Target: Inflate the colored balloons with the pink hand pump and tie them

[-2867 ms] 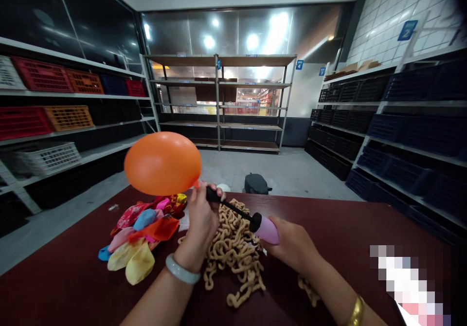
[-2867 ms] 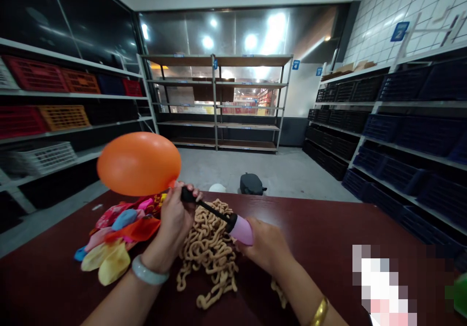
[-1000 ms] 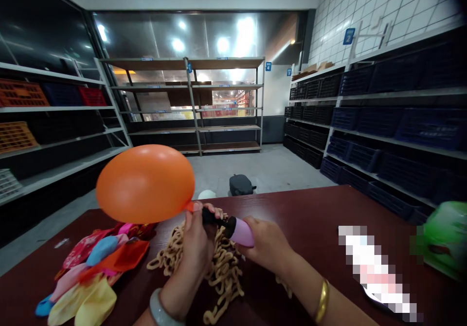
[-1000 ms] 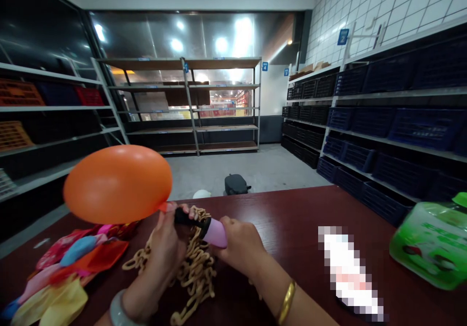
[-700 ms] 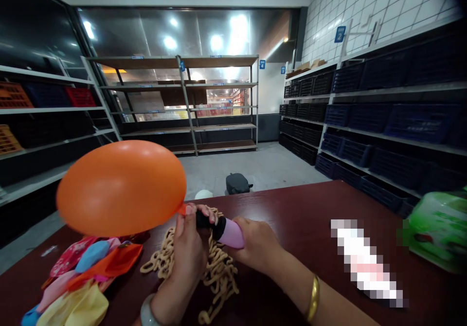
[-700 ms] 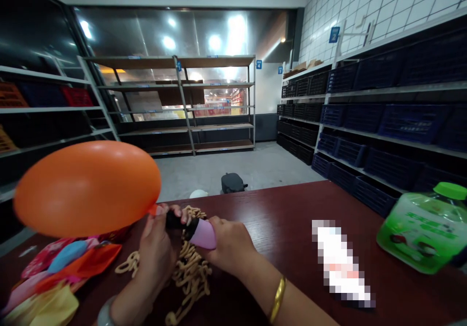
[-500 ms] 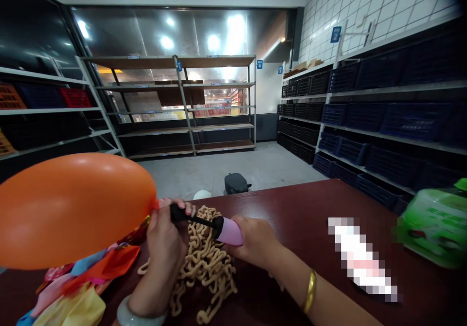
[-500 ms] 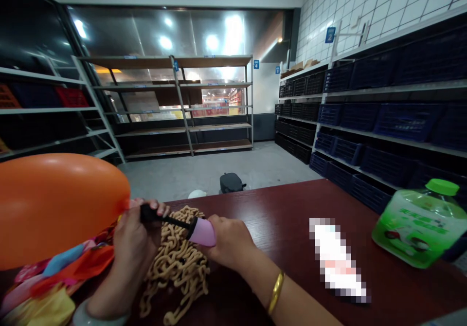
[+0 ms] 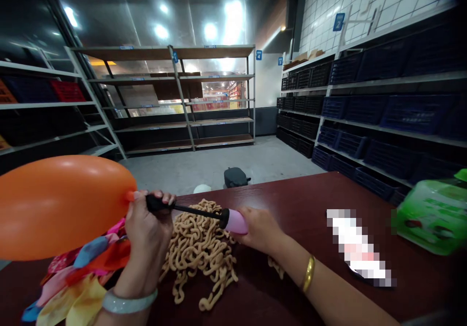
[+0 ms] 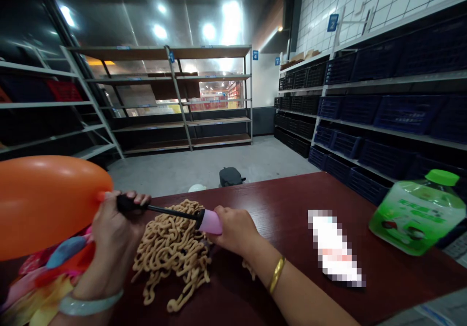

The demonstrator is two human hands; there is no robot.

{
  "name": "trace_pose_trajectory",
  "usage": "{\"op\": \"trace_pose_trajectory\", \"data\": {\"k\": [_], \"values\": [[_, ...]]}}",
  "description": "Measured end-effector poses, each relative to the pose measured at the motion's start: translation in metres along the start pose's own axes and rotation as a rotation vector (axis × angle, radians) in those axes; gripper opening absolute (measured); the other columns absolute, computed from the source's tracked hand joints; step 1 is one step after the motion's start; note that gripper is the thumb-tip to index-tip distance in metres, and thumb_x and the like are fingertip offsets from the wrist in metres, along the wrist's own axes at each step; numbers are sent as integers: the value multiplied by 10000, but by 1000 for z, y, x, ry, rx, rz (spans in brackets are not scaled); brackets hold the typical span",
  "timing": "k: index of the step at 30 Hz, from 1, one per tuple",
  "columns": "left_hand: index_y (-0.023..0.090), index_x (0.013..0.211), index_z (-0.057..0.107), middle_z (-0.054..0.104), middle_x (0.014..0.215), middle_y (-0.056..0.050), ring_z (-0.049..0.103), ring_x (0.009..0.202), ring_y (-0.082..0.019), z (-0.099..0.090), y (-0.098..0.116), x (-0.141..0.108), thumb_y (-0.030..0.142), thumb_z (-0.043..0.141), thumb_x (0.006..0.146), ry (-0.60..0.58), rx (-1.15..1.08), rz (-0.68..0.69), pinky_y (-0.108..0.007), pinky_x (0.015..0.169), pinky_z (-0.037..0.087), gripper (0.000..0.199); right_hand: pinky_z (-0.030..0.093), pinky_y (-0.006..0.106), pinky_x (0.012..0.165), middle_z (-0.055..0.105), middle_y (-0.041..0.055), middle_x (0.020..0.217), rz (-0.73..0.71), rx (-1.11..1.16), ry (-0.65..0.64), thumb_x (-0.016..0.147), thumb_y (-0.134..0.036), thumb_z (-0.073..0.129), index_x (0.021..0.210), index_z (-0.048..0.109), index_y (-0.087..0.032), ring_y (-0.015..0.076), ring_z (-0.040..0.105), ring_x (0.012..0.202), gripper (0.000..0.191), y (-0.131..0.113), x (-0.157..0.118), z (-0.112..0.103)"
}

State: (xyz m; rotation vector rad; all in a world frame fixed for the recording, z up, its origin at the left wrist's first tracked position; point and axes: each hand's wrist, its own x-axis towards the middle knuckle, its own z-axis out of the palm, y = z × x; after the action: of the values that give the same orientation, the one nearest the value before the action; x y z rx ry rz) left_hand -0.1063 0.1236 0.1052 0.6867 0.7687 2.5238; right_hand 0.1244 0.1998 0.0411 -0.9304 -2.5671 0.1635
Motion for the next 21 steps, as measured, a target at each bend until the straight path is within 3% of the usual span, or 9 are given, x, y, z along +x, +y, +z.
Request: {"op": "trace_pose_trajectory", "data": {"k": [11, 17, 21], "values": [[223, 832, 480, 554, 732, 15, 566, 662, -136, 23, -53, -74, 353, 657, 833, -140, -53, -289, -310, 700, 504, 220, 371, 297, 625, 697, 47, 929, -3, 53, 66, 806, -483, 626, 1032, 549, -222, 232, 664, 799, 354, -5, -1, 0], [206, 775, 487, 532, 676, 17, 536, 618, -119, 24, -51, -80, 330, 598, 880, -108, -49, -246, -266, 650, 478, 197, 361, 297, 609, 701, 36, 910, -42, 91, 78, 815, -497, 617, 1068, 552, -233, 234, 666, 773, 372, -10, -2, 8], [197, 767, 479, 518, 656, 17, 520, 577, -114, 22, -43, -69, 312, 611, 870, -85, -63, -212, -248, 589, 450, 203, 348, 285, 601, 703, 17, 892, -40, 127, 62, 811, -476, 624, 1041, 554, -242, 222, 665, 757, 336, -13, -1, 9]]}}
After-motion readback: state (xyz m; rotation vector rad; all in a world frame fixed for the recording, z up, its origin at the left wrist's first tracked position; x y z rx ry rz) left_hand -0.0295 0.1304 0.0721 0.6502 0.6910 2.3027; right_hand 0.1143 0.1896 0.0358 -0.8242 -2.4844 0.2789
